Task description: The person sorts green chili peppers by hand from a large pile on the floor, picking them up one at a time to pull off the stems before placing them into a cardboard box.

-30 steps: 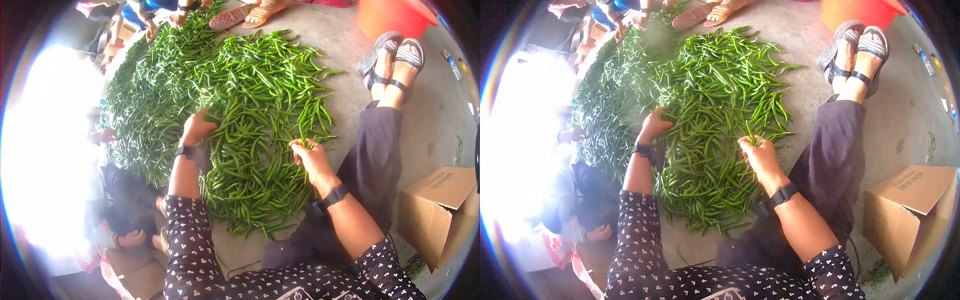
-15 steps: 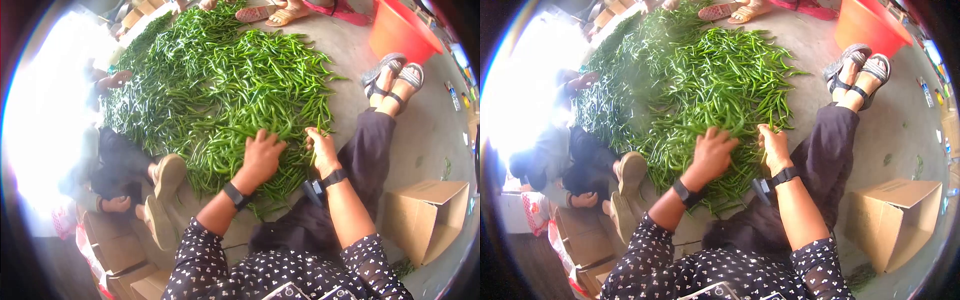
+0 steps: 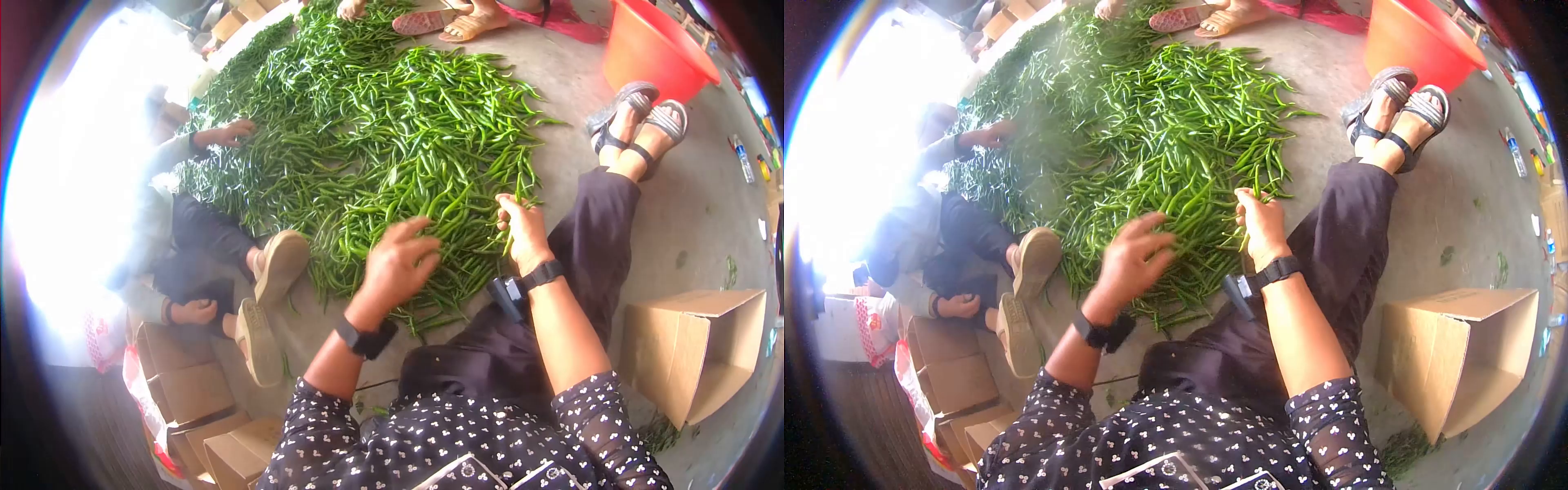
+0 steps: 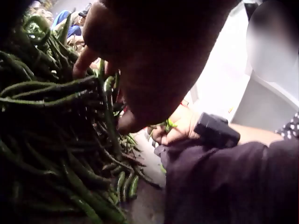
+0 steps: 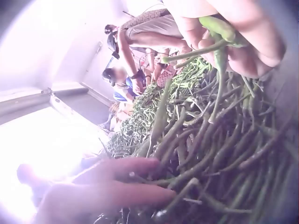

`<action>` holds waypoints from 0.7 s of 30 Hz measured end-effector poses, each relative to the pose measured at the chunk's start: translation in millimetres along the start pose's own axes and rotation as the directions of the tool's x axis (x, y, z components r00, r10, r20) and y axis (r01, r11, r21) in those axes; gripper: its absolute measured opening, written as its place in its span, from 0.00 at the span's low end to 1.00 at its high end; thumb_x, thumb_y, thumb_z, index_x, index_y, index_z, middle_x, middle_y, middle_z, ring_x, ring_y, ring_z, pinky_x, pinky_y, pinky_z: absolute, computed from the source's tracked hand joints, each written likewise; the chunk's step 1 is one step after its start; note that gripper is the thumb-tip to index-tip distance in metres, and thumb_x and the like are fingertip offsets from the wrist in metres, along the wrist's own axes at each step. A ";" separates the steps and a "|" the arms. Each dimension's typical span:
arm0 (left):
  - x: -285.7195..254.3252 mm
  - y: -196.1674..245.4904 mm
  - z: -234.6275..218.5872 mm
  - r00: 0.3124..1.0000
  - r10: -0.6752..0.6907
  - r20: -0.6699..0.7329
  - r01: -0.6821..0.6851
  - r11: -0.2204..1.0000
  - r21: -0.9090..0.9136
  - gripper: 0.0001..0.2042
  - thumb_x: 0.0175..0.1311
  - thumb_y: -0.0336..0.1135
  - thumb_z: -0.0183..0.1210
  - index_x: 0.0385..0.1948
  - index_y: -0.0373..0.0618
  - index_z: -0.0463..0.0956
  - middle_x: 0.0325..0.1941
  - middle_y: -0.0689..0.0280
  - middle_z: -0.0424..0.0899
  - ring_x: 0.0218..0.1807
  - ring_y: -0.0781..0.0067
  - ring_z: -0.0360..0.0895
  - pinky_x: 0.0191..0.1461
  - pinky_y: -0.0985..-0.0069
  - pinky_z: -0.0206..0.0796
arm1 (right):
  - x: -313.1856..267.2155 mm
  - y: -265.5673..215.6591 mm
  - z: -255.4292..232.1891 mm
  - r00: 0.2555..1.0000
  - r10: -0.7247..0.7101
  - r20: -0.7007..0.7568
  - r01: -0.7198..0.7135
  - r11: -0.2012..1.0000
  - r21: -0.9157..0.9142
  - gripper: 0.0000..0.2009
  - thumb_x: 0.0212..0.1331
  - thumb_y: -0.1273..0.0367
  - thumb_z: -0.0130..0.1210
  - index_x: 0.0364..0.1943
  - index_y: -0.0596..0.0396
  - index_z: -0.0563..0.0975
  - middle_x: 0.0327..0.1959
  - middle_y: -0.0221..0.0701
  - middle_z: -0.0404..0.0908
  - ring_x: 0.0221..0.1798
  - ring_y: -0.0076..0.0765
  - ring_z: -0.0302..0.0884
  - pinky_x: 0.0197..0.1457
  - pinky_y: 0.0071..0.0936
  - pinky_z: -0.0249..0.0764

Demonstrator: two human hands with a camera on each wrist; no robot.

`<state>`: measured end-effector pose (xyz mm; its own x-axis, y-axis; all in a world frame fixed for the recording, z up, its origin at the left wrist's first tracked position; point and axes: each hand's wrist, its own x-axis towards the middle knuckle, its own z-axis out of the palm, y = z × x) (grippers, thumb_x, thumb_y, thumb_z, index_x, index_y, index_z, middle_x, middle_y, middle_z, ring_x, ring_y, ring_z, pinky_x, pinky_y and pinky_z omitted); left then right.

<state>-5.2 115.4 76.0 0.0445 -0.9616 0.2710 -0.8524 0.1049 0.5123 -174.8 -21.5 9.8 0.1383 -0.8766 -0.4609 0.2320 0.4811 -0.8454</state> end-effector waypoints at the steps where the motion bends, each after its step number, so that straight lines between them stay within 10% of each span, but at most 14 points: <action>1: 9.4 -12.0 -3.2 0.995 -0.016 -0.102 0.018 1.000 0.023 0.07 0.47 0.31 0.59 0.30 0.46 0.79 0.47 0.59 0.77 0.48 0.59 0.74 0.52 0.69 0.66 | 0.1 1.6 0.3 1.000 -0.011 0.004 0.011 1.000 0.004 0.03 0.49 0.69 0.57 0.27 0.52 0.76 0.19 0.22 0.72 0.20 0.17 0.68 0.21 0.15 0.63; 4: 55.7 -54.1 -14.2 0.975 -0.116 -0.189 0.141 0.982 0.127 0.06 0.49 0.33 0.57 0.29 0.46 0.78 0.38 0.62 0.79 0.37 0.60 0.76 0.42 0.69 0.68 | 1.6 5.5 -1.2 1.000 -0.024 0.000 0.024 1.000 0.002 0.03 0.48 0.69 0.57 0.27 0.52 0.76 0.19 0.22 0.72 0.20 0.18 0.68 0.21 0.16 0.63; 10: 123.0 -126.6 10.3 0.863 -0.492 0.112 0.418 0.821 0.389 0.13 0.46 0.40 0.55 0.34 0.50 0.79 0.38 0.56 0.80 0.42 0.55 0.76 0.45 0.65 0.68 | 2.7 3.0 0.1 1.000 -0.028 0.000 0.028 0.999 -0.018 0.04 0.49 0.70 0.57 0.27 0.55 0.77 0.19 0.23 0.72 0.19 0.19 0.68 0.20 0.17 0.64; 17: 139.2 -147.8 31.4 0.791 -0.564 0.236 0.397 0.767 0.503 0.12 0.47 0.40 0.55 0.31 0.47 0.80 0.37 0.55 0.80 0.40 0.53 0.77 0.44 0.64 0.69 | 7.4 6.6 2.4 1.000 0.005 0.016 -0.004 1.000 -0.010 0.04 0.50 0.69 0.57 0.27 0.54 0.76 0.19 0.24 0.73 0.19 0.18 0.68 0.20 0.16 0.64; 21: 126.3 -139.4 13.1 0.896 -0.431 0.105 0.404 0.891 0.209 0.11 0.46 0.40 0.56 0.28 0.46 0.81 0.29 0.57 0.81 0.33 0.58 0.79 0.40 0.69 0.69 | 6.7 5.6 0.4 0.999 0.012 0.036 -0.010 0.999 -0.043 0.05 0.50 0.68 0.56 0.27 0.54 0.76 0.19 0.24 0.73 0.19 0.18 0.68 0.20 0.16 0.63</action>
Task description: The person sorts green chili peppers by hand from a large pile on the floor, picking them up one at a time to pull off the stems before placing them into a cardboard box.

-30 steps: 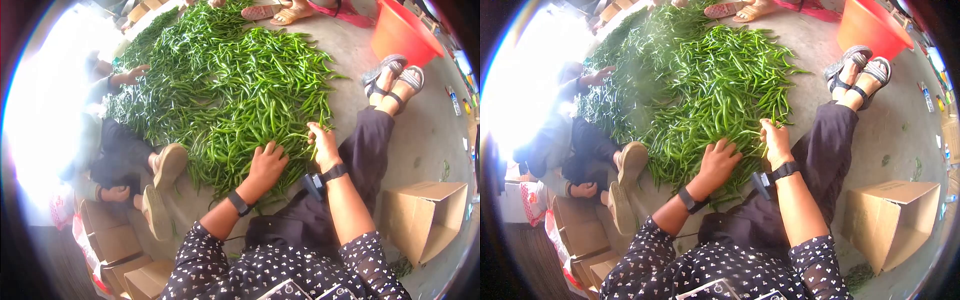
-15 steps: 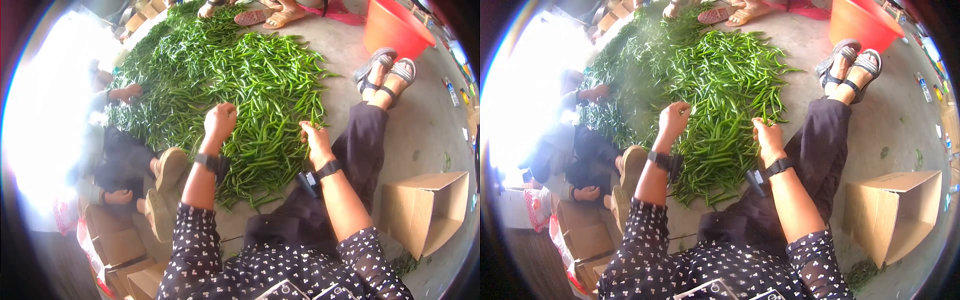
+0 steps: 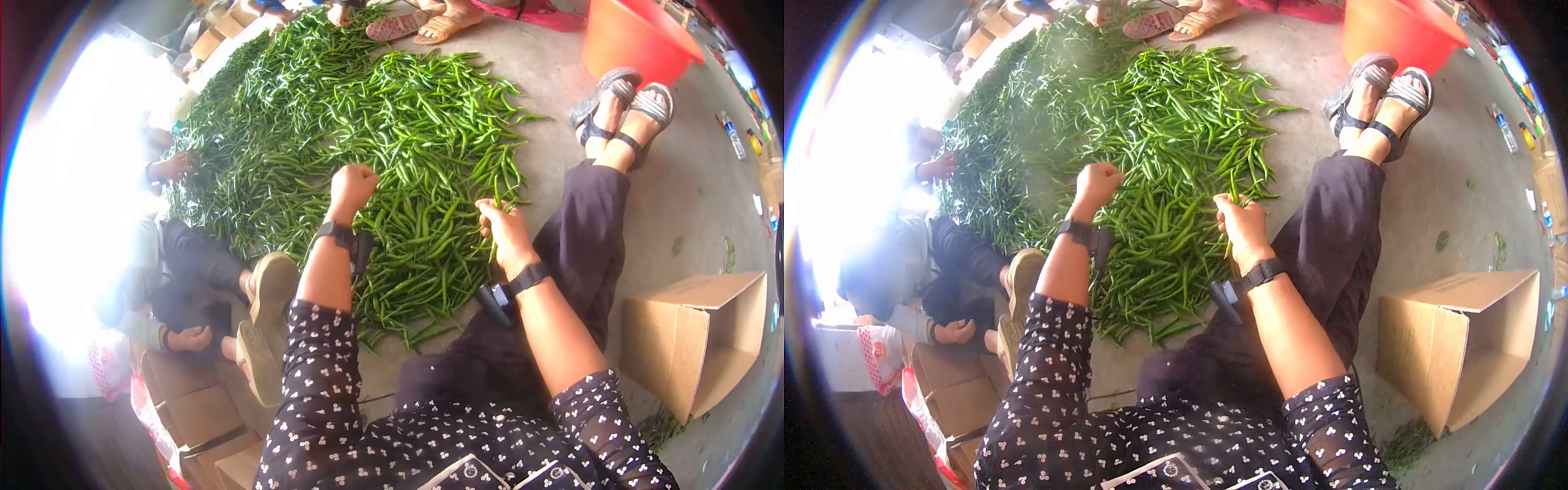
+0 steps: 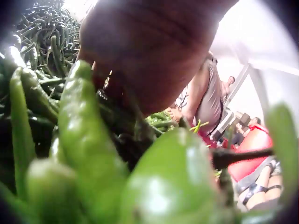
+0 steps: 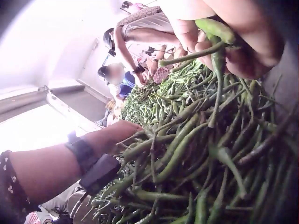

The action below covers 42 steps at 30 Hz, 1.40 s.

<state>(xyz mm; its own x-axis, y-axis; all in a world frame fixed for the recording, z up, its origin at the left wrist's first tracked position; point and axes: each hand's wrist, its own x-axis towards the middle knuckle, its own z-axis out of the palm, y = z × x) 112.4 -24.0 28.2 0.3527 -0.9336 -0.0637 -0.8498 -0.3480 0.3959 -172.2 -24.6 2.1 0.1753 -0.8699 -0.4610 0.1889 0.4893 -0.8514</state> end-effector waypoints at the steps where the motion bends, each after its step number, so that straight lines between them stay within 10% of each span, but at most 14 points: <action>1: -9.6 3.5 -5.6 0.992 -0.035 -0.120 0.013 0.984 -0.180 0.11 0.46 0.41 0.57 0.27 0.46 0.81 0.25 0.59 0.81 0.29 0.61 0.79 0.37 0.70 0.69 | -0.8 -0.2 -0.4 1.000 0.003 -0.001 -0.003 1.000 0.001 0.05 0.50 0.68 0.56 0.27 0.54 0.76 0.19 0.24 0.73 0.19 0.18 0.68 0.20 0.16 0.63; 5: -41.8 6.2 -36.5 0.976 -0.074 -0.204 0.021 0.968 -0.249 0.11 0.49 0.41 0.56 0.27 0.46 0.81 0.25 0.59 0.81 0.29 0.60 0.78 0.38 0.71 0.69 | 0.0 0.6 1.6 0.999 -0.041 -0.010 0.041 0.999 0.004 0.05 0.49 0.68 0.56 0.28 0.54 0.78 0.19 0.23 0.74 0.19 0.18 0.68 0.20 0.16 0.63; 12: -94.2 -17.9 -49.2 0.807 0.348 -0.477 -0.245 0.932 0.267 0.16 0.50 0.45 0.55 0.16 0.39 0.75 0.19 0.56 0.77 0.25 0.53 0.74 0.34 0.64 0.66 | -4.4 1.1 -1.2 0.998 -0.067 0.000 0.067 0.997 -0.026 0.04 0.48 0.68 0.57 0.26 0.52 0.78 0.18 0.23 0.73 0.19 0.18 0.68 0.21 0.16 0.64; 14: -123.7 -18.3 -52.7 0.975 0.051 -0.217 -0.029 0.994 0.103 0.15 0.51 0.44 0.55 0.15 0.40 0.75 0.19 0.54 0.75 0.24 0.52 0.73 0.33 0.62 0.65 | -3.0 2.5 -2.5 0.998 -0.068 -0.006 0.068 0.997 -0.023 0.04 0.48 0.68 0.57 0.26 0.51 0.77 0.18 0.23 0.73 0.19 0.18 0.68 0.20 0.16 0.63; 17: -179.7 -30.3 -57.4 1.000 -0.008 0.029 0.005 0.992 0.123 0.13 0.49 0.42 0.55 0.18 0.40 0.77 0.21 0.53 0.76 0.25 0.52 0.74 0.33 0.64 0.66 | -11.6 -4.2 -3.0 1.000 -0.024 0.008 0.024 0.997 -0.067 0.04 0.47 0.67 0.58 0.25 0.49 0.75 0.17 0.23 0.72 0.17 0.18 0.67 0.18 0.18 0.60; 22: -304.8 -79.4 -73.0 0.702 0.058 0.710 -0.135 0.989 0.053 0.09 0.45 0.36 0.58 0.27 0.44 0.80 0.24 0.54 0.78 0.28 0.53 0.75 0.35 0.66 0.68 | -5.9 2.3 -2.0 0.998 -0.058 0.025 0.059 0.997 -0.046 0.05 0.47 0.65 0.58 0.24 0.48 0.75 0.16 0.23 0.72 0.15 0.19 0.65 0.18 0.18 0.58; 29: -279.4 -48.7 -49.0 0.997 -0.009 0.081 0.006 0.999 0.036 0.16 0.47 0.35 0.59 0.40 0.43 0.76 0.34 0.54 0.78 0.38 0.51 0.74 0.45 0.66 0.67 | -7.2 5.1 -0.2 0.995 -0.083 0.056 0.086 0.994 -0.061 0.05 0.47 0.66 0.58 0.26 0.49 0.77 0.17 0.22 0.72 0.15 0.18 0.65 0.18 0.17 0.58; 34: -177.2 21.2 -13.9 0.923 0.280 -0.265 -0.293 0.956 -0.010 0.20 0.50 0.39 0.59 0.46 0.45 0.73 0.53 0.56 0.71 0.56 0.54 0.66 0.57 0.64 0.60 | -5.5 1.7 -4.7 0.993 -0.115 0.025 0.116 0.991 -0.070 0.03 0.49 0.69 0.57 0.26 0.52 0.77 0.17 0.23 0.72 0.17 0.18 0.65 0.19 0.16 0.60; 42: -155.5 33.3 13.4 0.940 0.323 -0.112 -0.299 0.935 0.188 0.26 0.45 0.47 0.62 0.50 0.54 0.71 0.56 0.61 0.69 0.61 0.58 0.60 0.61 0.58 0.51 | -4.4 1.0 -3.5 0.997 -0.069 0.023 0.071 0.992 -0.105 0.05 0.48 0.67 0.58 0.27 0.50 0.77 0.17 0.22 0.72 0.16 0.18 0.65 0.18 0.17 0.58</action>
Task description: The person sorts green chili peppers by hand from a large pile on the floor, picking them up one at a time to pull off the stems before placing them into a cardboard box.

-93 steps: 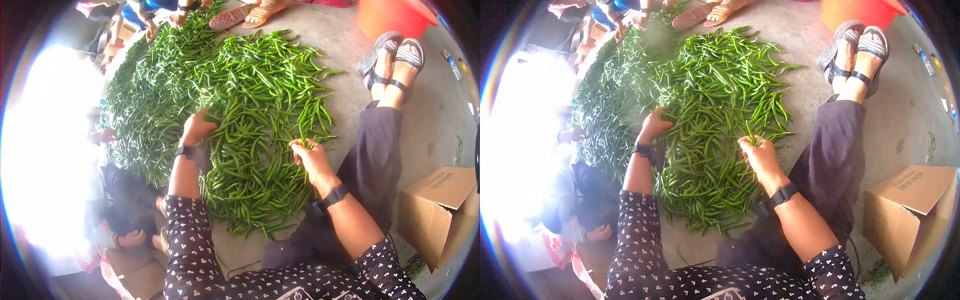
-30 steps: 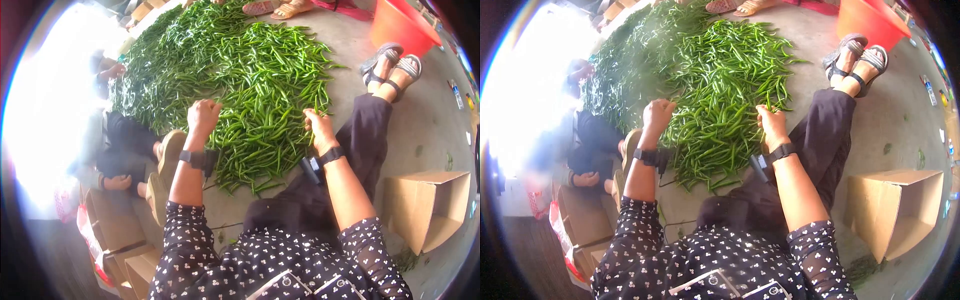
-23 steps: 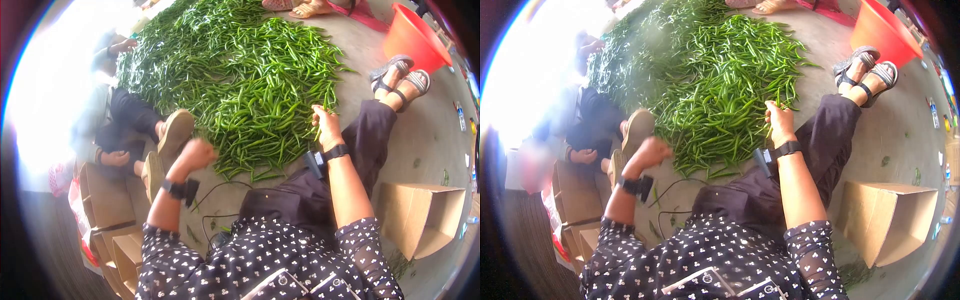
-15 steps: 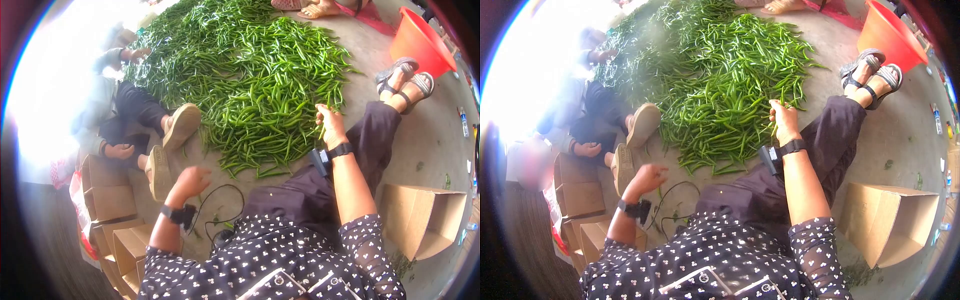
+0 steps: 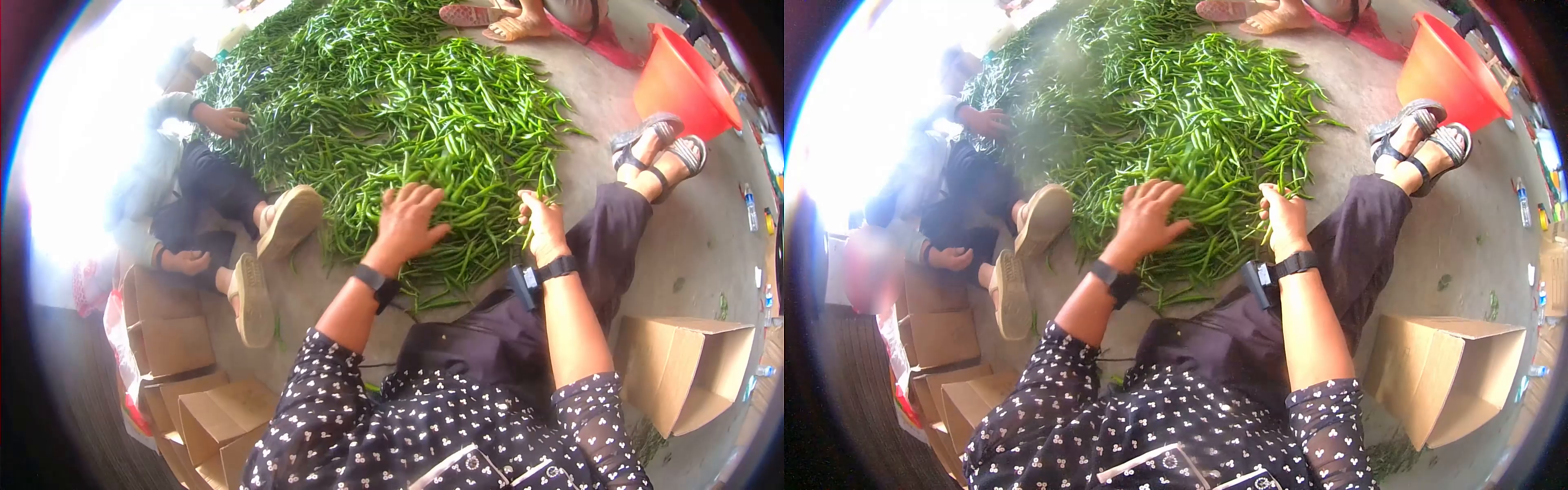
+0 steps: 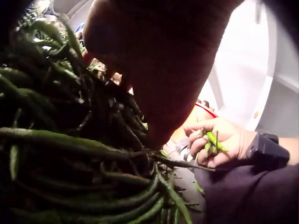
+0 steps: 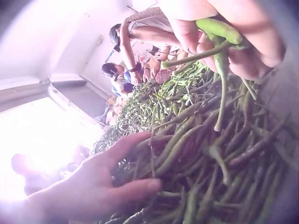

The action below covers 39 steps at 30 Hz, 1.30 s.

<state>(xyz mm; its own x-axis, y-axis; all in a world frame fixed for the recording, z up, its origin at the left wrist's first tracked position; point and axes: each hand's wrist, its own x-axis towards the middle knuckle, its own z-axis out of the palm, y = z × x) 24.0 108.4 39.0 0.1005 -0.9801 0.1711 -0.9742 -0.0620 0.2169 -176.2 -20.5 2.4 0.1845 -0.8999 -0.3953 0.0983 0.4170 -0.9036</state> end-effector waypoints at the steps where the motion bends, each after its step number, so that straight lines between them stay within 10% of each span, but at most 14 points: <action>1: -2.5 -9.8 -2.5 0.997 0.011 -0.072 -0.009 0.999 0.032 0.22 0.45 0.45 0.61 0.45 0.53 0.74 0.52 0.62 0.72 0.59 0.62 0.63 0.59 0.61 0.52 | -0.4 -0.8 0.3 1.000 0.020 0.007 -0.020 1.000 0.009 0.05 0.48 0.66 0.58 0.26 0.51 0.77 0.17 0.22 0.72 0.16 0.18 0.65 0.18 0.17 0.59; 7: -9.4 -75.0 -11.5 0.927 -0.376 0.011 0.368 0.901 -0.228 0.19 0.46 0.43 0.60 0.43 0.53 0.76 0.52 0.61 0.72 0.56 0.59 0.65 0.58 0.60 0.56 | -1.3 -3.3 3.5 0.999 0.047 0.020 -0.048 0.998 0.027 0.04 0.48 0.69 0.58 0.26 0.52 0.77 0.17 0.23 0.73 0.19 0.18 0.67 0.20 0.16 0.63; 14: 60.0 -82.4 -10.8 0.961 -0.219 -0.169 0.192 0.968 -0.159 0.14 0.51 0.36 0.53 0.41 0.52 0.76 0.48 0.63 0.76 0.56 0.58 0.66 0.57 0.61 0.57 | -2.2 -0.3 3.1 0.999 0.020 0.028 -0.021 0.998 0.051 0.04 0.48 0.69 0.58 0.25 0.53 0.77 0.18 0.23 0.73 0.19 0.18 0.68 0.20 0.16 0.64; 22: 88.7 -77.5 17.6 0.963 -0.260 0.074 0.257 0.965 0.040 0.16 0.48 0.34 0.52 0.41 0.49 0.77 0.47 0.56 0.76 0.47 0.53 0.73 0.51 0.64 0.64 | -1.6 -0.6 4.1 1.000 0.019 0.022 -0.021 0.997 0.070 0.04 0.48 0.70 0.58 0.25 0.53 0.76 0.18 0.22 0.73 0.18 0.16 0.68 0.19 0.16 0.63; 29: 64.2 -59.2 -4.2 0.937 -0.347 -0.039 0.294 0.843 -0.451 0.12 0.50 0.35 0.55 0.34 0.39 0.77 0.28 0.60 0.80 0.27 0.72 0.75 0.35 0.74 0.67 | -6.0 -2.6 5.9 0.968 0.037 0.247 -0.041 0.999 0.010 0.06 0.50 0.66 0.57 0.26 0.53 0.76 0.20 0.21 0.72 0.22 0.17 0.67 0.25 0.18 0.63; 32: 63.4 -46.5 -16.5 0.943 -0.245 0.223 0.331 0.734 -0.593 0.11 0.50 0.34 0.56 0.33 0.39 0.77 0.32 0.58 0.80 0.35 0.69 0.77 0.42 0.72 0.66 | -8.6 -4.0 6.8 0.971 0.034 0.235 -0.042 0.999 0.030 0.07 0.50 0.66 0.57 0.28 0.53 0.76 0.21 0.22 0.73 0.23 0.18 0.67 0.25 0.19 0.64; 37: 78.5 -53.9 12.3 0.989 -0.065 -0.136 0.060 0.997 -0.038 0.11 0.51 0.32 0.51 0.36 0.43 0.76 0.40 0.56 0.78 0.43 0.52 0.74 0.46 0.62 0.66 | -7.6 -3.2 5.0 0.971 0.024 0.237 -0.038 0.998 0.054 0.08 0.49 0.66 0.57 0.29 0.55 0.76 0.22 0.23 0.74 0.23 0.17 0.68 0.24 0.17 0.65; 39: 83.0 -54.0 14.9 0.985 -0.171 0.000 0.170 0.984 0.058 0.10 0.51 0.32 0.51 0.35 0.44 0.76 0.40 0.57 0.78 0.43 0.52 0.74 0.46 0.62 0.66 | -7.7 -4.3 3.8 0.966 0.041 0.255 -0.056 0.997 0.055 0.08 0.49 0.66 0.57 0.30 0.55 0.76 0.22 0.23 0.74 0.23 0.17 0.68 0.24 0.17 0.65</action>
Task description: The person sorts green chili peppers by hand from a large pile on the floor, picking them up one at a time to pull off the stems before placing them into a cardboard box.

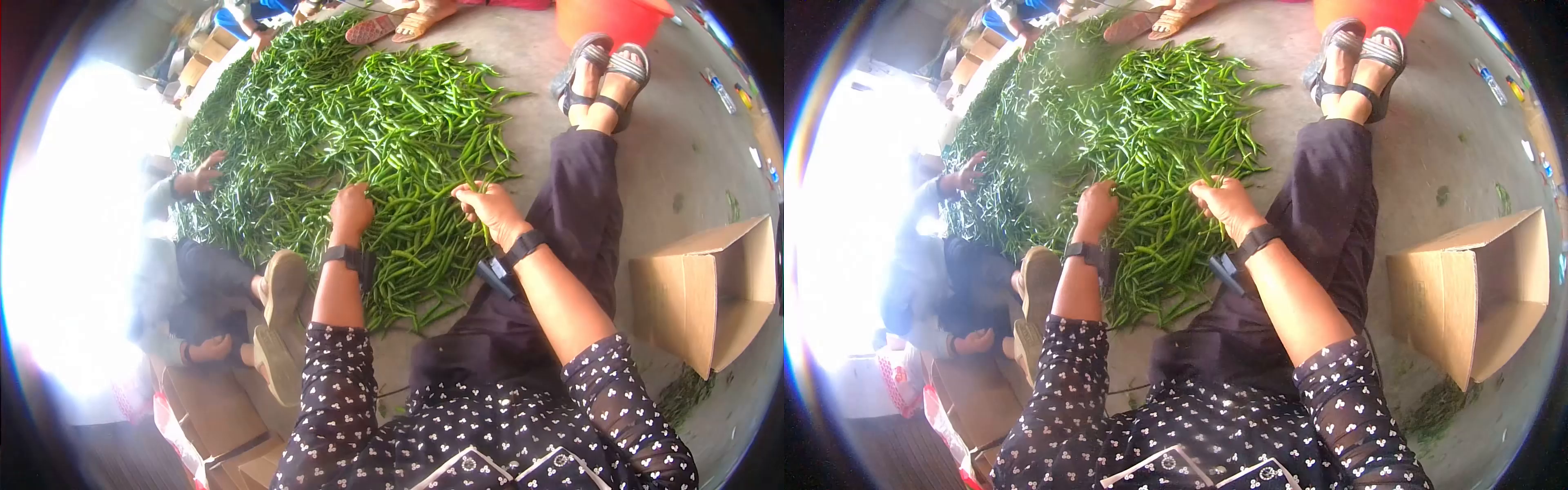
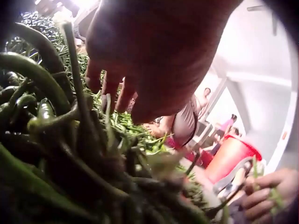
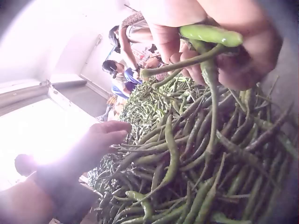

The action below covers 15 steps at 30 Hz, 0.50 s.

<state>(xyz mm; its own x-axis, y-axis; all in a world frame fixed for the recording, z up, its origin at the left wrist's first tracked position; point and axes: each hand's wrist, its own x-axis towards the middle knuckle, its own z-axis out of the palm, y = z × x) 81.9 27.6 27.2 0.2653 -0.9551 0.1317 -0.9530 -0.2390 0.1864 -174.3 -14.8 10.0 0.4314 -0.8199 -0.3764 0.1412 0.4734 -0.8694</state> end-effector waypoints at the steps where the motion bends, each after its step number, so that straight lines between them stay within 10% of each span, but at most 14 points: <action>1: 1.6 4.1 -2.3 0.984 -0.118 0.131 0.104 0.988 0.110 0.10 0.51 0.32 0.51 0.34 0.45 0.77 0.41 0.57 0.78 0.43 0.53 0.74 0.46 0.62 0.66 | -0.2 -0.3 -0.1 1.000 -0.003 -0.005 0.003 1.000 0.003 0.08 0.49 0.66 0.57 0.30 0.55 0.76 0.22 0.23 0.74 0.23 0.17 0.68 0.24 0.17 0.65; 15: -68.9 111.5 -2.9 0.986 0.085 -0.143 -0.141 0.882 -0.450 0.07 0.50 0.34 0.58 0.26 0.39 0.77 0.20 0.56 0.78 0.22 0.64 0.76 0.30 0.74 0.67 | -4.2 -1.1 4.7 0.994 0.034 0.103 -0.034 0.999 0.002 0.05 0.49 0.66 0.57 0.27 0.50 0.77 0.17 0.19 0.70 0.20 0.14 0.63 0.22 0.16 0.59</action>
<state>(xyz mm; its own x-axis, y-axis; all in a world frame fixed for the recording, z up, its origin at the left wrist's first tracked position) -42.2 67.2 41.7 0.2019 -0.9370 0.2851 -0.8119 0.0027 0.5838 -172.1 -10.4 14.0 0.5254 -0.7658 -0.3708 0.1281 0.5020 -0.8553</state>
